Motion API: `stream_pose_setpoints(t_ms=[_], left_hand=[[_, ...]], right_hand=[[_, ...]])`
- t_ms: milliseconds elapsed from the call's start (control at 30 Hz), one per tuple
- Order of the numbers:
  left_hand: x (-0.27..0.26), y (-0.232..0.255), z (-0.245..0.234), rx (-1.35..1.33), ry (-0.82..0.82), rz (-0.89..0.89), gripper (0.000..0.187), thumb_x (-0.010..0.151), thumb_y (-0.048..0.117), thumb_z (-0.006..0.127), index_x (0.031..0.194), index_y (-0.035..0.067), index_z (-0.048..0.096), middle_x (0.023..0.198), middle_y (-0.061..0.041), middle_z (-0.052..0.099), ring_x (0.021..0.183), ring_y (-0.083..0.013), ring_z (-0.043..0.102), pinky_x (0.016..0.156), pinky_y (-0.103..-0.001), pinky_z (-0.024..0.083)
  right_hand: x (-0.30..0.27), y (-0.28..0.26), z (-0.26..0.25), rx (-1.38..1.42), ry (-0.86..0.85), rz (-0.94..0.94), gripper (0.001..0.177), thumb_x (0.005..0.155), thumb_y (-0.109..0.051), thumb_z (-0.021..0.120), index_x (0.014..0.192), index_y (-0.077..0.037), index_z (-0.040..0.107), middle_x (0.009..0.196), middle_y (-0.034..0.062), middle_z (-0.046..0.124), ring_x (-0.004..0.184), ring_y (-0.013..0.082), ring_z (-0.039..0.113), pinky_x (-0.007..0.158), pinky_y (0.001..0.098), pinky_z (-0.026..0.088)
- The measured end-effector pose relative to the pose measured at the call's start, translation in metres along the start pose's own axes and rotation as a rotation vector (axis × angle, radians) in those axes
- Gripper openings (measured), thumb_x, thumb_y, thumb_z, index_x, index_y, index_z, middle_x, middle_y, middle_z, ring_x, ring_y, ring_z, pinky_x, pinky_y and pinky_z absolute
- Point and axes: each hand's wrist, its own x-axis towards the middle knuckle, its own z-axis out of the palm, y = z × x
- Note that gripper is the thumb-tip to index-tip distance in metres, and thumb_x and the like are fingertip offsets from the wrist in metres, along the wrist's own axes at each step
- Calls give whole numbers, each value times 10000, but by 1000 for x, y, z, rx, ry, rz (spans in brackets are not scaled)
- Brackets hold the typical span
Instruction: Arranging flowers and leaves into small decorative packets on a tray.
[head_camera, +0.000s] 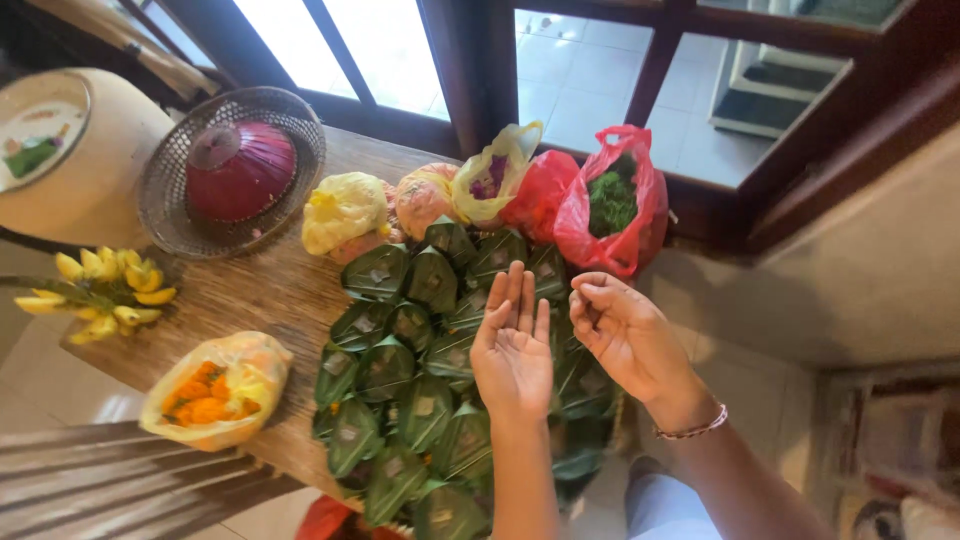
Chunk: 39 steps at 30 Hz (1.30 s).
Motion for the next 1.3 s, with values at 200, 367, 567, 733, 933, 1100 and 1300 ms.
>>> stream_pose_setpoints(t_ms=[200,367,567,733,933,1100,1300], left_hand=[[91,-78,2,-66,70,89,482,903,75,543,1385,67,553,1495,-77,566,1395,-223,501,1194,-436,316],[115,-96,16,-44,150,167,468,895,88,560,1361,76,587,1445,-50,609,1361,-200,521,1181,-424,317],[138,-72,3,58,276,299,419,886,115,585,1304,107,614,1393,-12,636,1321,-183,546,1170,-459,318],[183,-77,-14,337,347,340,365,912,120,570,1269,97,641,1359,-25,643,1266,-171,567,1112,-440,359],[284,-113,-115,1298,468,365,276,915,102,629,1182,102,697,1223,-135,732,1121,-233,699,986,-343,532],[365,-154,-217,1942,462,277,281,895,135,668,1168,127,737,1251,-249,655,1159,-438,622,1021,-499,512],[335,-132,-102,1705,734,966,587,756,-67,598,1331,49,559,1399,-248,493,1239,-526,536,1046,-532,491]], right_hand=[[76,-79,-53,-48,-23,108,157,978,-94,583,1092,-1,638,929,69,661,832,146,656,759,260,551],[127,-124,-74,23,40,155,103,996,-78,589,1069,-18,628,949,47,641,865,135,635,729,238,529],[167,-138,-81,29,12,157,115,1034,-100,591,1088,-6,628,946,68,640,867,148,615,741,251,527],[215,-113,-104,-276,-134,-83,106,1041,-94,586,1094,-37,658,978,74,688,860,158,644,774,289,544],[397,-30,-196,-2050,-427,-63,171,951,-125,574,1014,-48,713,1026,140,684,866,284,636,784,391,493],[462,-24,-191,-1957,-923,-433,474,784,-76,620,1252,-23,568,1003,205,683,1007,390,630,874,481,508],[452,-59,-120,-1517,-837,-421,447,851,-21,545,1298,-6,555,1203,241,679,989,418,658,827,483,538]])
